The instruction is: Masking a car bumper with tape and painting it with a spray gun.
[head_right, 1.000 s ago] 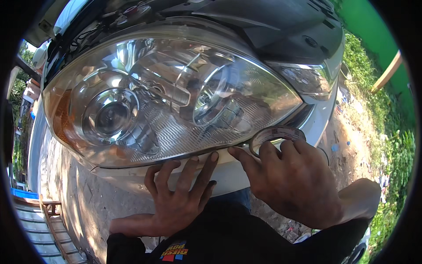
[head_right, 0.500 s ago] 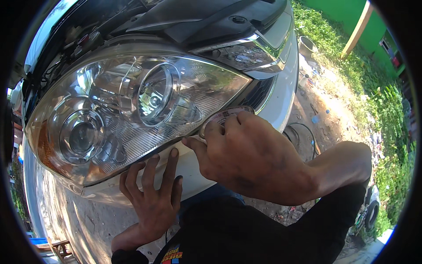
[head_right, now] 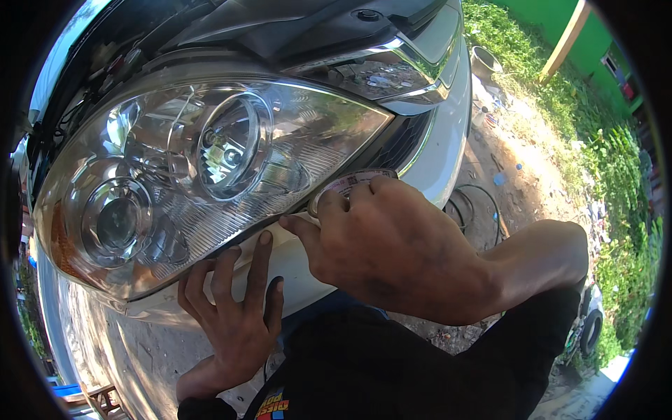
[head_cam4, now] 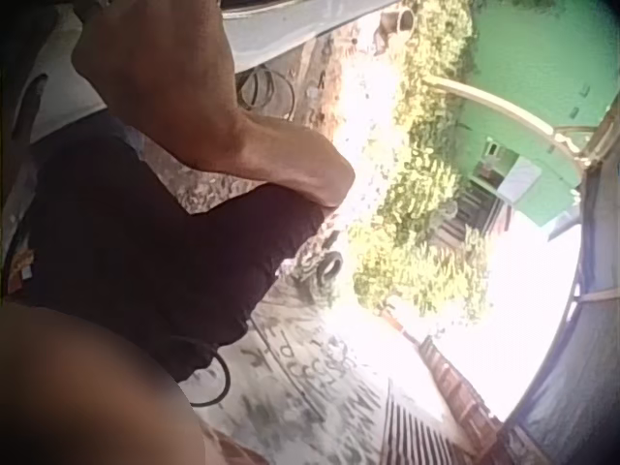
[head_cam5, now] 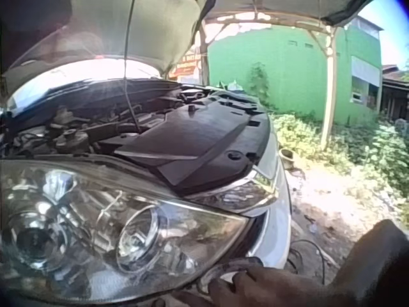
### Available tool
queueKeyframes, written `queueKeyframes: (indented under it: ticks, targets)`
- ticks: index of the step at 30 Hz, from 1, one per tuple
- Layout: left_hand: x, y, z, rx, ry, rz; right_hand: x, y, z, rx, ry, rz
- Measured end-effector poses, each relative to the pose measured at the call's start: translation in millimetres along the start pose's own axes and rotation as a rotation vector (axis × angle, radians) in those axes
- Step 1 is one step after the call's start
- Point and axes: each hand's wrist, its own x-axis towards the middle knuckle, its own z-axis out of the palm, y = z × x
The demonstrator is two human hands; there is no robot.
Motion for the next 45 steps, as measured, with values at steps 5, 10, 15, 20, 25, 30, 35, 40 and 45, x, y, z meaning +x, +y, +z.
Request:
queueKeyframes:
  ticks: [5, 10, 15, 20, 25, 30, 35, 40, 45]
  targets:
    - [5.2, 0.1, -2.9, 0.005, -0.005, 0.007, -5.2, 1.0, 9.0, 0.129, 0.054, 0.011]
    - [7.7, -1.1, -7.4, -0.006, -0.022, 0.035, -4.4, 8.4, 2.8, 0.266, -0.045, 0.017]
    - [11.2, -3.2, -6.7, 0.017, -0.021, 0.055, -7.0, 15.4, 16.2, 0.369, -0.042, 0.022]
    - [14.2, -6.6, -4.6, 0.025, -0.01, 0.086, -9.2, 18.2, 13.7, 0.571, -0.061, 0.049]
    - [18.9, -11.3, -4.9, 0.0, -0.007, 0.117, -4.2, 17.9, 15.4, 0.72, -0.037, 0.109]
    - [20.6, -10.2, -7.2, -0.016, -0.042, 0.091, -5.0, 12.8, 14.2, 0.718, 0.009, 0.158]
    - [22.1, -10.2, -6.7, -0.02, -0.078, 0.087, -7.0, 14.1, 18.4, 0.685, -0.004, 0.16]
    - [20.9, -12.4, -8.0, -0.051, -0.111, 0.073, -7.7, 23.2, 17.5, 0.613, 0.067, 0.082]
    - [19.3, -15.7, -9.1, -0.046, -0.088, 0.09, -9.4, 22.9, 18.4, 0.555, 0.134, 0.011]
